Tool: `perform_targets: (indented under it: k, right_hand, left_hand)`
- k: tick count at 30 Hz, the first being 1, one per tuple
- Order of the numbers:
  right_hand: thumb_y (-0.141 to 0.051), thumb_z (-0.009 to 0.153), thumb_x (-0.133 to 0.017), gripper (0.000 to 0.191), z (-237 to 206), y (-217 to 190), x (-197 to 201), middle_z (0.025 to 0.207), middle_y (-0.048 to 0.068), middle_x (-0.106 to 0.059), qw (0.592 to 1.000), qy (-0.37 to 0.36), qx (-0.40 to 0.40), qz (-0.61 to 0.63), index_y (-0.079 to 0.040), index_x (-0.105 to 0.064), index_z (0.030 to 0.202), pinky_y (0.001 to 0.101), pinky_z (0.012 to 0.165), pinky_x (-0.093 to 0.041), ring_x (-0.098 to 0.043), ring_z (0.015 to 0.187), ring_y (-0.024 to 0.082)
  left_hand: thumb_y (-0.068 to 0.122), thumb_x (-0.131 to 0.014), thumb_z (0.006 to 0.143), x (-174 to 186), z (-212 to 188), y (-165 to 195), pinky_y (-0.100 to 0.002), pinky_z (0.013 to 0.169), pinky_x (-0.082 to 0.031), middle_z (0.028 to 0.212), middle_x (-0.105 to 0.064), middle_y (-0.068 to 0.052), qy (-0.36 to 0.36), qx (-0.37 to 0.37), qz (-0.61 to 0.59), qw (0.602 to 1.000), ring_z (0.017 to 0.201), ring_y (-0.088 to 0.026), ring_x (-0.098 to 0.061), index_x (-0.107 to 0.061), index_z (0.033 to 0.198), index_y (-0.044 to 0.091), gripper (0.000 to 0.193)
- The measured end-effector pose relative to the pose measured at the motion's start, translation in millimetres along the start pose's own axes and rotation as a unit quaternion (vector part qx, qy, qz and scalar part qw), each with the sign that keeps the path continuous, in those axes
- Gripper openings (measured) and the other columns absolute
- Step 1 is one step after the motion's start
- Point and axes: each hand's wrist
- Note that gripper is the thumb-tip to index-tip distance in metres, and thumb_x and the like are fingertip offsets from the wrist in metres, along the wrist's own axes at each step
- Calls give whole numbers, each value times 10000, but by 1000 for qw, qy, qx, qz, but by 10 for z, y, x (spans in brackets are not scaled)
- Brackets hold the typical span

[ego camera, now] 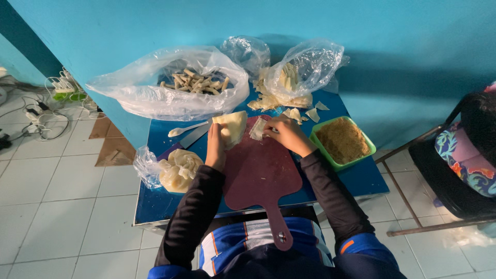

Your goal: The person sits at a small table and folds filled pastries. They take thin dough wrappers, add a scoop of brown filling from a green container, fold the wrappers into triangles by hand, and set the finished pastries on a pile on the table, then handle a stack of dough wrappers.

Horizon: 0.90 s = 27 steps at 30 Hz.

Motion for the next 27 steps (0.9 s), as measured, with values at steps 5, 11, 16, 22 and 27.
perform_targets:
  k: [5, 11, 16, 22, 27]
  right_hand:
    - [-130, 874, -780, 101, -26, 29, -5, 880, 56, -729, 1000, -7, 9, 2, -54, -734, 923, 398, 772, -526, -643, 867, 259]
    - [-140, 874, -786, 108, -17, 33, -5, 863, 63, -731, 1000, -5, 21, 2, -51, -734, 907, 400, 802, -522, -647, 880, 261]
    - [-137, 933, -752, 132, 19, -80, 104, 936, 79, -715, 998, 31, -46, 22, -59, -716, 1033, 373, 751, -519, -658, 814, 229]
    - [-76, 1020, -667, 191, 72, -373, 201, 1120, 53, -702, 982, 182, 12, 45, -78, -683, 1210, 351, 859, -519, -658, 973, 232]
    - [-84, 948, -741, 242, 133, -594, 116, 1160, 65, -691, 979, 164, 122, 15, -63, -696, 1184, 373, 936, -507, -628, 1074, 258]
  left_hand:
    - [394, -445, 1026, -7, -17, 25, -295, 669, -503, 1001, -599, -64, -3, 1, 5, 1000, 830, -155, -578, -626, 1130, 81, 376]
    - [387, -463, 1011, -11, -26, 52, -285, 648, -485, 1007, -591, -70, 0, 31, -8, 999, 819, -158, -568, -626, 1137, 96, 356]
    - [292, -539, 983, -10, -23, 8, -303, 744, -544, 1083, -595, -45, -58, 9, -50, 997, 933, -140, -615, -602, 1170, 63, 302]
    - [206, -516, 1056, -100, -50, -15, -317, 933, -494, 1247, -607, -41, -165, 39, -68, 983, 1111, -136, -592, -520, 1366, 78, 335]
    - [194, -406, 1012, -181, -150, 113, -376, 976, -518, 1278, -617, -46, -204, 138, -155, 957, 1145, -176, -623, -497, 1386, 96, 397]
Point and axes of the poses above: each hand's wrist, its own z-axis towards the middle knuckle, its own x-axis out of the back of the hand, y = z × x
